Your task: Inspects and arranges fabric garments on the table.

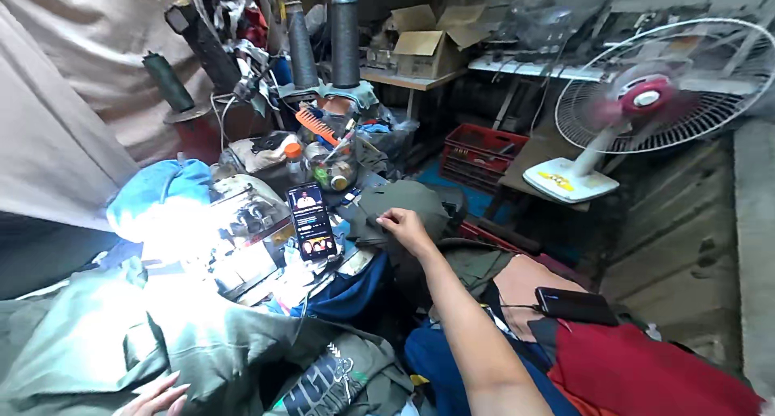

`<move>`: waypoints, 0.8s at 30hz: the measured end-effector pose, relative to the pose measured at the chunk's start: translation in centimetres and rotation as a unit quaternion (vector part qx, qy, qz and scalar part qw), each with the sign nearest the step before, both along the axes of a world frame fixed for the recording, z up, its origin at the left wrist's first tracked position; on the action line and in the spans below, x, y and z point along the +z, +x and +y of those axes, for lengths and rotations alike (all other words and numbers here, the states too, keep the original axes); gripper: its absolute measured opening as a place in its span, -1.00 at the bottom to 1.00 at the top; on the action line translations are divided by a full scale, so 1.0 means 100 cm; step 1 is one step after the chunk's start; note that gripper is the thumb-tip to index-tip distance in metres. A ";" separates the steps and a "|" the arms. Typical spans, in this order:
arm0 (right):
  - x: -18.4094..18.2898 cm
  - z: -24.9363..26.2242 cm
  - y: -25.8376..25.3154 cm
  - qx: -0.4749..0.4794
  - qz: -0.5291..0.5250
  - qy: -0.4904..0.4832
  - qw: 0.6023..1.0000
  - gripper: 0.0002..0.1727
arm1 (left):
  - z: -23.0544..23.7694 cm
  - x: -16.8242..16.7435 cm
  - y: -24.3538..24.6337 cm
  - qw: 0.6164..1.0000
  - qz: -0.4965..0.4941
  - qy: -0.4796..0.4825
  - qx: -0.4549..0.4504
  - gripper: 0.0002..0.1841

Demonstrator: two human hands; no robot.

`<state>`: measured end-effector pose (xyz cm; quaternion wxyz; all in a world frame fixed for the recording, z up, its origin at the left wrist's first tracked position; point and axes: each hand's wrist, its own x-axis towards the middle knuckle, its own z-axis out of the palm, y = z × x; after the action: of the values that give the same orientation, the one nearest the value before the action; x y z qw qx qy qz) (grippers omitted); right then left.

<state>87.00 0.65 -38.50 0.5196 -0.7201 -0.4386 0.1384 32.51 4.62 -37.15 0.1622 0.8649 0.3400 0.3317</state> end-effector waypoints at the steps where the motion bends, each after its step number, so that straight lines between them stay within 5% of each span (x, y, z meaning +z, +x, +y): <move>1: -0.002 -0.002 0.008 0.007 0.036 0.041 0.998 -0.84 | 0.002 0.001 0.003 1.000 -0.001 -0.002 -0.007 -0.74; 5: 0.025 -0.020 0.015 0.011 0.065 0.171 0.983 -0.91 | -0.003 0.021 0.045 0.997 -0.027 -0.025 -0.069 -0.77; 9: 0.070 -0.046 -0.049 0.138 0.125 0.164 0.969 -0.97 | -0.010 0.021 0.109 0.984 -0.109 0.032 -0.135 -0.78; 13: 0.059 -0.049 -0.143 0.400 0.227 0.142 0.877 -0.75 | -0.009 0.019 0.135 0.986 -0.065 0.067 -0.136 -0.26; 15: 0.039 -0.043 -0.193 0.467 0.290 0.125 0.826 -0.74 | -0.008 0.017 0.119 0.989 -0.011 0.047 -0.137 -0.13; 19: 0.008 -0.027 -0.271 0.510 0.527 0.068 0.677 -0.78 | -0.009 -0.003 0.046 0.981 0.041 -0.083 -0.169 -0.74; 21: 0.014 -0.012 -0.289 0.501 0.591 0.060 0.629 -0.80 | -0.008 -0.013 0.007 0.977 0.054 -0.143 -0.151 -0.77; 24: 0.030 0.028 -0.294 0.416 0.612 0.090 0.667 -0.74 | -0.011 -0.021 -0.032 0.972 0.004 -0.233 -0.032 -0.66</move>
<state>57.58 3.42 -35.46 0.6218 -0.1662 -0.2861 0.7098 29.30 3.53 -39.26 0.3683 0.8153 0.3802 0.2347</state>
